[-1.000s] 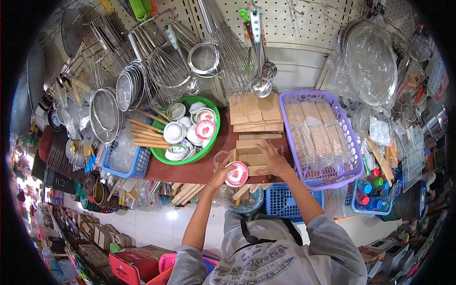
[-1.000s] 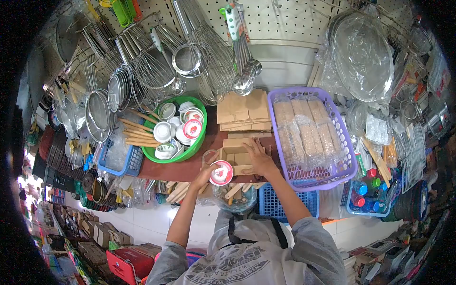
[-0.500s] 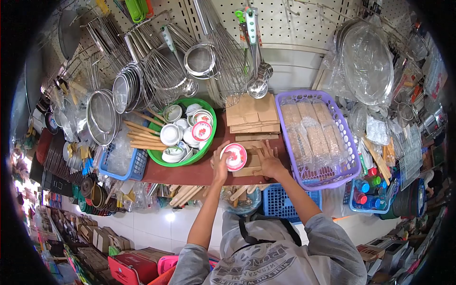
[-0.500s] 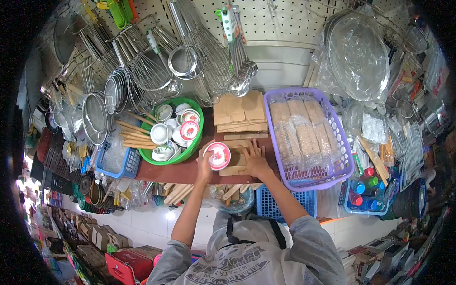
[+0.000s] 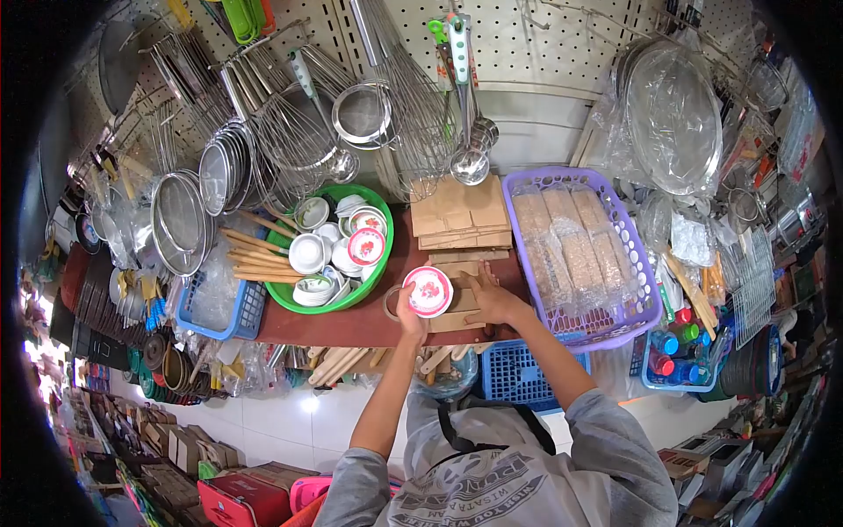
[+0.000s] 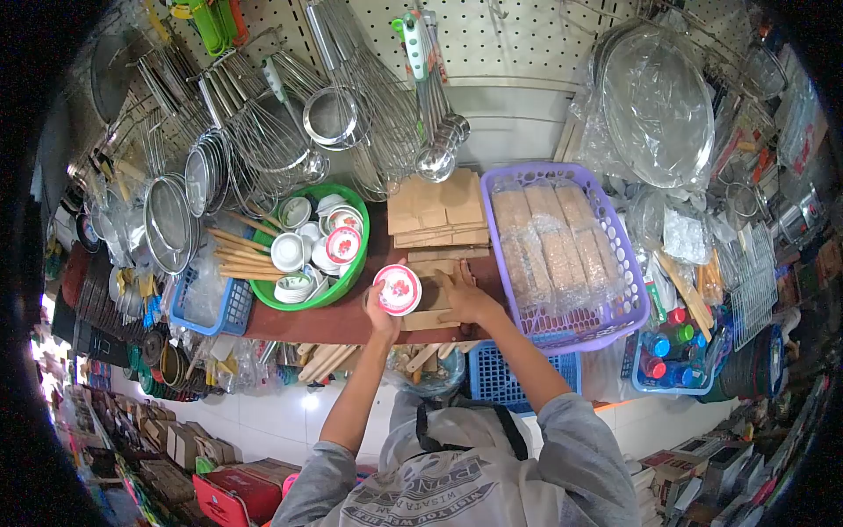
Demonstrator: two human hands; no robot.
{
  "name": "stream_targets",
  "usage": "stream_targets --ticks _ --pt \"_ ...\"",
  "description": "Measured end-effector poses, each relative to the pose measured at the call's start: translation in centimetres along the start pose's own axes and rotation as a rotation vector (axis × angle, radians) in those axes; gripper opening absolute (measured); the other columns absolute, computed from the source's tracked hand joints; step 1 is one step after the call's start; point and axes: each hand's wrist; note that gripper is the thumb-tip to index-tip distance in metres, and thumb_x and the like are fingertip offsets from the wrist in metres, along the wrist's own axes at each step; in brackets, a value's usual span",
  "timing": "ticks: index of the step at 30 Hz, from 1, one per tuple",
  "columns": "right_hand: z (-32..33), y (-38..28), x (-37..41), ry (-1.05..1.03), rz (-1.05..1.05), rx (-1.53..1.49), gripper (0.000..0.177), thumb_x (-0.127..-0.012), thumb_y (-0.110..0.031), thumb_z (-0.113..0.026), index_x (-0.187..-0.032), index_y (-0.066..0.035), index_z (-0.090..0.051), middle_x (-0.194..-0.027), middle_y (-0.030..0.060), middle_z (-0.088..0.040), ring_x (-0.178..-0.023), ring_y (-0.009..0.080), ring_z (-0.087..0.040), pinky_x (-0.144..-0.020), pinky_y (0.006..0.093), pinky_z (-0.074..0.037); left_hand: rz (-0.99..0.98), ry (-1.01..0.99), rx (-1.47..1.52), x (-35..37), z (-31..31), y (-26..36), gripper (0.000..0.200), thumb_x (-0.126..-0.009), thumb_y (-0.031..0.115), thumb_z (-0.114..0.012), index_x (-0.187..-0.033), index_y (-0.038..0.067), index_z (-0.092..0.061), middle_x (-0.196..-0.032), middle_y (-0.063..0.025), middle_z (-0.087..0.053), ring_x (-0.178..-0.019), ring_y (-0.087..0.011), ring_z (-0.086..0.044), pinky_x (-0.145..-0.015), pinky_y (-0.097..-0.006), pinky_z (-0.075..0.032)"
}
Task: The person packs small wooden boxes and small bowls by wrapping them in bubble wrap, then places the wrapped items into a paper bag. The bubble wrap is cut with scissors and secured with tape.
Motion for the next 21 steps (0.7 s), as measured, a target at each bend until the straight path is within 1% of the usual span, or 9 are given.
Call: stream_targets --ticks 3,6,9,10,12,15,18,21 --pt "1.1 0.1 0.0 0.002 -0.007 -0.260 0.088 -0.082 -0.045 -0.071 -0.149 -0.005 -0.030 -0.149 0.0423 -0.015 -0.145 0.0491 -0.006 -0.117 0.0515 -0.021 -0.013 0.007 -0.025 -0.2 0.6 -0.5 0.049 -0.094 0.028 -0.046 -0.131 -0.004 -0.053 -0.127 -0.0109 -0.062 -0.113 -0.0199 -0.060 -0.099 -0.0332 -0.045" --pt "1.6 -1.4 -0.7 0.191 -0.112 -0.478 0.063 -0.088 -0.042 -0.065 -0.137 -0.005 -0.049 -0.147 0.0348 -0.032 -0.146 0.0441 -0.017 -0.117 0.0458 -0.025 0.000 0.022 -0.042 -0.2 0.8 -0.9 0.048 -0.095 0.027 -0.047 -0.131 -0.004 -0.054 -0.125 -0.0118 -0.063 -0.113 -0.0207 -0.061 -0.100 -0.0339 -0.045" --pt "1.6 -2.4 -1.0 0.463 0.024 -0.472 0.044 -0.087 -0.036 -0.068 -0.117 -0.005 -0.064 -0.139 0.0242 -0.047 -0.140 0.0392 -0.034 -0.111 0.0421 -0.034 -0.009 0.007 -0.064 -0.7 1.6 -1.5 0.045 -0.096 0.028 -0.047 -0.128 -0.003 -0.055 -0.123 -0.0122 -0.063 -0.111 -0.0209 -0.061 -0.099 -0.0344 -0.045" --pt "2.4 -3.4 -0.6 0.516 0.046 -0.442 0.040 -0.086 -0.036 -0.069 -0.112 -0.006 -0.065 -0.138 0.0224 -0.049 -0.133 0.0368 -0.041 -0.106 0.0415 -0.038 -0.017 -0.003 -0.073 -0.8 1.7 -1.7 0.044 -0.096 0.028 -0.047 -0.126 -0.002 -0.056 -0.122 -0.0122 -0.064 -0.111 -0.0209 -0.062 -0.099 -0.0345 -0.045" --pt "4.0 -5.4 0.4 0.620 0.092 -0.380 0.033 -0.084 -0.036 -0.071 -0.101 -0.008 -0.069 -0.137 0.0189 -0.052 -0.120 0.0320 -0.056 -0.095 0.0402 -0.047 0.002 0.049 -0.068 -0.8 2.1 -2.0 0.041 -0.096 0.029 -0.047 -0.122 -0.001 -0.058 -0.121 -0.0117 -0.064 -0.110 -0.0206 -0.062 -0.099 -0.0346 -0.046" --pt "5.0 -6.7 0.6 0.489 -0.016 -0.423 0.025 -0.080 -0.028 -0.075 -0.094 -0.008 -0.069 -0.103 0.0128 -0.069 -0.090 0.0212 -0.069 -0.076 0.0341 -0.053 0.017 0.096 -0.058 -1.1 3.1 -2.7 0.039 -0.097 0.032 -0.048 -0.119 0.001 -0.059 -0.119 -0.0107 -0.064 -0.109 -0.0199 -0.062 -0.098 -0.0344 -0.046" --pt "4.2 -6.4 0.3 0.549 0.020 -0.509 0.021 -0.082 -0.023 -0.074 -0.094 -0.007 -0.069 -0.076 0.0097 -0.069 -0.070 0.0191 -0.070 -0.065 0.0298 -0.055 0.002 0.095 -0.112 -1.3 3.6 -3.3 0.044 -0.099 0.039 -0.047 -0.120 0.002 -0.058 -0.119 -0.0099 -0.064 -0.109 -0.0193 -0.062 -0.099 -0.0345 -0.046" --pt "3.6 -6.1 -0.1 0.646 0.057 -0.599 0.018 -0.084 -0.019 -0.072 -0.091 -0.003 -0.068 -0.069 0.0107 -0.068 -0.063 0.0183 -0.069 -0.061 0.0303 -0.055 -0.050 0.097 -0.154 -1.4 3.5 -3.3 0.050 -0.100 0.046 -0.042 -0.122 0.003 -0.056 -0.120 -0.0093 -0.063 -0.110 -0.0187 -0.061 -0.099 -0.0347 -0.046"
Point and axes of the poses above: each hand's wrist, its own x-axis away from the middle knuckle, its own z-axis out of the back of the hand, y = z × x
